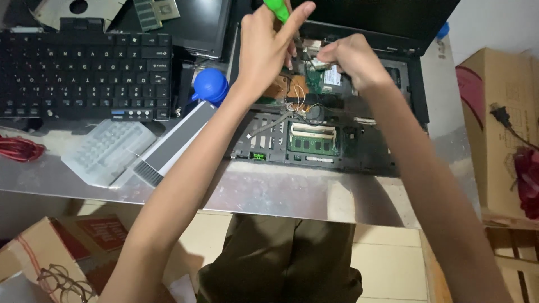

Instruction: Installing a Wi-Fi card into a laptop motherboard, connecting antenna cables, and securing it with a screwdriver.

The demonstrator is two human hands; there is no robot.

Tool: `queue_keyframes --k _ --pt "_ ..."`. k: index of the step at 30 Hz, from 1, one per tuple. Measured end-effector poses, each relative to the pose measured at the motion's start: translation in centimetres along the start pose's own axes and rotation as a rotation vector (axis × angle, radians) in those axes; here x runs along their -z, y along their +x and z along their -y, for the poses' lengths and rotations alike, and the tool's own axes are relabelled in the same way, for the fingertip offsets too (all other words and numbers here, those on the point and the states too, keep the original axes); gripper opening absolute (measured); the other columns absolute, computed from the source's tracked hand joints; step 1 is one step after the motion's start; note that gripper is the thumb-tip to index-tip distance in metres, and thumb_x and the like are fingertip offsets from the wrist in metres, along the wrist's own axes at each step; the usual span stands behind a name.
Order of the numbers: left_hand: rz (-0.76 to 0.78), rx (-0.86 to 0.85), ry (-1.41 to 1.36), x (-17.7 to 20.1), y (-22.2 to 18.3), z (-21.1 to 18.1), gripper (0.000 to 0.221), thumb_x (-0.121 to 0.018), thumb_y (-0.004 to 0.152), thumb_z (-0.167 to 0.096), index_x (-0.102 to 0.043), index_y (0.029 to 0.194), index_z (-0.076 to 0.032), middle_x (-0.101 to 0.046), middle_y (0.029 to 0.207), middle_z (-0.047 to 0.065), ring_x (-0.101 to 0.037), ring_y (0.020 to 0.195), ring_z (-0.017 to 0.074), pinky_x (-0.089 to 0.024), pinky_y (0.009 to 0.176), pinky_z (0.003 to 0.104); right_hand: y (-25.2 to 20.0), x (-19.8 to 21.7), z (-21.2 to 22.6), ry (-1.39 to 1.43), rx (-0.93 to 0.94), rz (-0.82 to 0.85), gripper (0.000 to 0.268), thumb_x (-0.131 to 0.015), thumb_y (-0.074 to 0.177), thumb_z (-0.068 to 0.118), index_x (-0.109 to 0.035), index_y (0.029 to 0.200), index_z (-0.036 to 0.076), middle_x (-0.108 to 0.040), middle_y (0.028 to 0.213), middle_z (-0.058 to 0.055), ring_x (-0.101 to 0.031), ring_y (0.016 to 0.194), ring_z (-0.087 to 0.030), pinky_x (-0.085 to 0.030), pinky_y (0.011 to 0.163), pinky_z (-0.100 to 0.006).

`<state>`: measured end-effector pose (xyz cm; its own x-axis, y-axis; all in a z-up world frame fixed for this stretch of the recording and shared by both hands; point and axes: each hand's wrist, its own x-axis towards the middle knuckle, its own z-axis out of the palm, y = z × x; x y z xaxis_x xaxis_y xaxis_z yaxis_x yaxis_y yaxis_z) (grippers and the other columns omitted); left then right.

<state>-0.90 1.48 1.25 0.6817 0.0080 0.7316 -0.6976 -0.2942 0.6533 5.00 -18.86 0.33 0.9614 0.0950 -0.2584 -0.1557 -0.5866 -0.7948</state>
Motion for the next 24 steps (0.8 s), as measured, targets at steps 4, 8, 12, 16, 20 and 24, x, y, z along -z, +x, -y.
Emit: queue_keyframes --k 4,8,12,16,20,24 --pt "-0.039 0.009 -0.009 0.2 0.0 0.4 0.054 -0.055 0.114 -0.045 -0.055 0.072 -0.012 -0.063 0.05 0.001 -0.069 0.043 0.011 -0.055 0.048 0.024 0.8 0.1 -0.3 -0.074 -0.049 -0.005 0.013 -0.072 0.106 0.024 -0.081 0.115 0.02 -0.067 0.097 0.007 -0.053 0.093 -0.013 -0.043 0.09 -0.028" --pt "-0.048 0.046 0.008 -0.2 -0.2 1.4 0.06 -0.054 0.113 -0.049 -0.051 0.065 -0.013 -0.062 0.048 0.0 -0.067 0.042 0.0092 -0.054 0.049 0.024 2.5 0.1 -2.0 -0.076 0.069 0.023 0.024 -0.069 0.105 0.019 -0.081 0.124 0.012 -0.078 0.122 -0.002 -0.067 0.119 -0.019 -0.05 0.109 -0.032" --pt "-0.052 -0.045 -0.025 -0.2 -0.5 2.0 0.049 -0.054 0.116 -0.039 -0.058 0.076 -0.01 -0.063 0.052 0.002 -0.066 0.043 0.0103 -0.053 0.05 0.024 3.0 0.1 -2.7 -0.129 0.116 0.022 0.019 -0.072 0.107 0.022 -0.08 0.123 0.014 -0.076 0.111 0.0 -0.065 0.107 -0.016 -0.048 0.096 -0.031" --pt "-0.062 -0.047 -0.032 -0.3 -0.7 2.5 0.044 -0.055 0.116 -0.036 -0.059 0.081 -0.009 -0.062 0.055 0.001 -0.065 0.045 0.0097 -0.049 0.05 0.026 3.9 0.0 -3.6 -0.129 0.115 0.019 0.016 -0.072 0.107 0.021 -0.079 0.12 0.016 -0.074 0.108 0.001 -0.062 0.103 -0.016 -0.045 0.093 -0.031" --pt "-0.08 -0.074 -0.018 -0.6 -1.1 4.2 0.038 -0.052 0.116 -0.033 -0.054 0.085 -0.011 -0.06 0.056 0.001 -0.062 0.05 0.0132 -0.05 0.062 0.034 4.7 -0.3 -4.5 -0.107 0.168 -0.001 0.013 -0.074 0.107 0.019 -0.08 0.117 0.013 -0.077 0.107 -0.001 -0.065 0.098 -0.016 -0.049 0.086 -0.032" --pt "-0.084 -0.044 -0.035 -0.9 -1.2 4.3 0.042 -0.049 0.115 -0.03 -0.051 0.078 -0.012 -0.06 0.054 0.0 -0.061 0.048 0.0129 -0.052 0.065 0.036 5.2 -0.5 -4.6 -0.119 0.142 -0.042 0.006 -0.075 0.108 0.014 -0.081 0.107 0.016 -0.08 0.109 0.0 -0.068 0.097 -0.014 -0.053 0.079 -0.032"
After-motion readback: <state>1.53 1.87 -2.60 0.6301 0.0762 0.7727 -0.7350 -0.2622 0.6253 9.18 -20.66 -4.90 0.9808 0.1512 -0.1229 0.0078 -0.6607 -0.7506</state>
